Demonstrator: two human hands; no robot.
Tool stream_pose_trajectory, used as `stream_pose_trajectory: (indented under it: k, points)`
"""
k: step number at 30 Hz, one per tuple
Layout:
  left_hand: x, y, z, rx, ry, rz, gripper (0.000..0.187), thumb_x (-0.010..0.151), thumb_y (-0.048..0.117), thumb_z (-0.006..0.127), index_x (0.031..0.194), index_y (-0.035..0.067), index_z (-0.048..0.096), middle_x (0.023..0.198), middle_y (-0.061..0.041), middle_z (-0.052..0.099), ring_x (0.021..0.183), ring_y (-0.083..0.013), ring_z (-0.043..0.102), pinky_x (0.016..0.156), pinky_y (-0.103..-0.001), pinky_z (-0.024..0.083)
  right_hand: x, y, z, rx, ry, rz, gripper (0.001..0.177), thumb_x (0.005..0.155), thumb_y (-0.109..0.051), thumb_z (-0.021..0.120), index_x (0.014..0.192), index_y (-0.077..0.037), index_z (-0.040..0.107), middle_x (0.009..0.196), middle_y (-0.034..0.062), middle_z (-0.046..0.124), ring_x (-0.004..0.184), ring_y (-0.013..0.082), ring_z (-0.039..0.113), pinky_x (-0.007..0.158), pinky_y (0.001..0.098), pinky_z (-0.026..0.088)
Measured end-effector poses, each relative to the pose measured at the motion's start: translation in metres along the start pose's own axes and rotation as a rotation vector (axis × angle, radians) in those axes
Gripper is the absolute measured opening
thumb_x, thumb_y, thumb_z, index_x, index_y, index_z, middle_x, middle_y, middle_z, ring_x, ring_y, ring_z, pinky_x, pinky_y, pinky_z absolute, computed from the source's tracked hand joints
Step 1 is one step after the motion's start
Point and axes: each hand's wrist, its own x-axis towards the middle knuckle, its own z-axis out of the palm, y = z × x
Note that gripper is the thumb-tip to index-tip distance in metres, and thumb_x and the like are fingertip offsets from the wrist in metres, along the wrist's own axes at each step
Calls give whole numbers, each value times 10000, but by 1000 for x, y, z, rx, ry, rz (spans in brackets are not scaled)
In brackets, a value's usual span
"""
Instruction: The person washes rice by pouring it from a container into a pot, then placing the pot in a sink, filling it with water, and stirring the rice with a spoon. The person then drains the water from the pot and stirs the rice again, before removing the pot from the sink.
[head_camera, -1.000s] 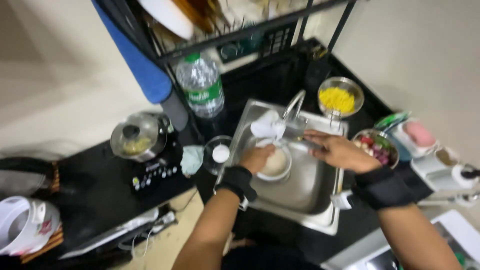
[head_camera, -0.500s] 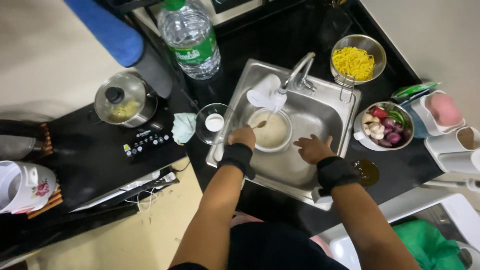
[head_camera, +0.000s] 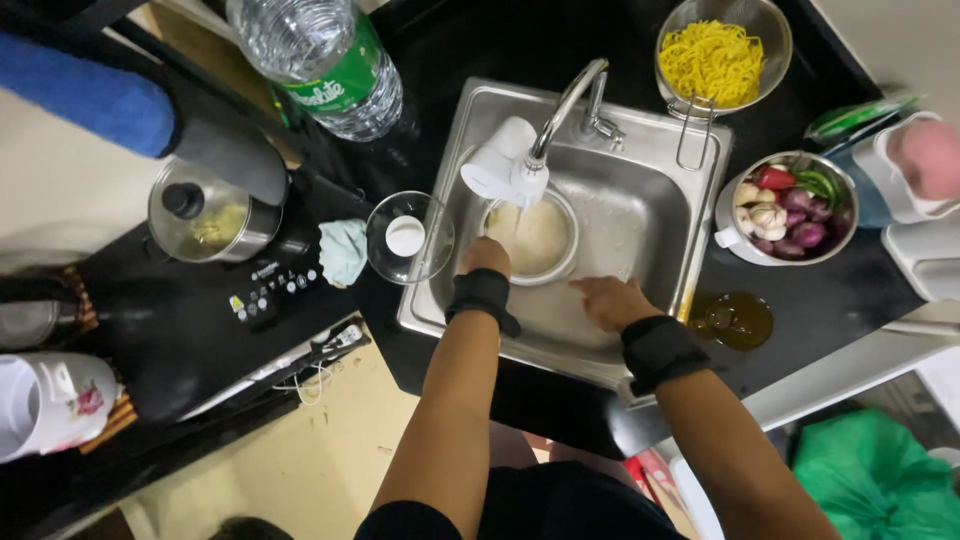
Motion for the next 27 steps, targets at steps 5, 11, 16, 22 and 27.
stream_pose_trajectory:
  k: [5, 11, 16, 22, 27]
  points:
    - [38, -9, 32, 339, -110, 227, 303, 975, 185, 517, 1106, 37, 747, 1204, -198, 704, 1115, -350, 694, 910, -448, 574, -7, 2, 20, 51, 25, 5, 512, 979, -254, 513, 1491, -263, 487, 1458, 57, 584, 1299, 334, 569, 1058, 592, 441]
    - [61, -21, 62, 354, -176, 333, 288, 975, 193, 537, 1056, 63, 781, 1149, -190, 738, 1086, -348, 712, 916, -445, 572, -23, -4, 13, 113, 42, 62, 562, 964, -252, 544, 1519, -268, 455, 1417, 90, 615, 1250, 349, 607, 1033, 490, 495]
    - [30, 0, -5, 345, -259, 319, 285, 952, 187, 547, 1032, 76, 797, 1147, -189, 741, 1097, -354, 708, 920, -441, 575, -16, -3, 24, 118, 21, 116, 561, 974, -245, 539, 1526, -258, 440, 1420, 101, 609, 1248, 351, 608, 1042, 492, 490]
    - [20, -11, 5, 336, -356, 260, 297, 970, 221, 548, 1100, 99, 786, 1208, -187, 723, 1147, -348, 694, 952, -463, 561, -18, -21, 18, 117, -78, 164, 549, 1028, -259, 492, 1569, -269, 402, 1398, 130, 630, 1255, 354, 617, 1072, 472, 489]
    - [0, -5, 2, 274, -352, 261, 359, 1006, 267, 489, 1123, 77, 770, 1215, -187, 722, 1162, -358, 680, 965, -461, 552, -8, -11, 41, 158, -72, 126, 530, 1022, -245, 498, 1546, -260, 417, 1441, 143, 586, 1310, 357, 565, 1106, 466, 445]
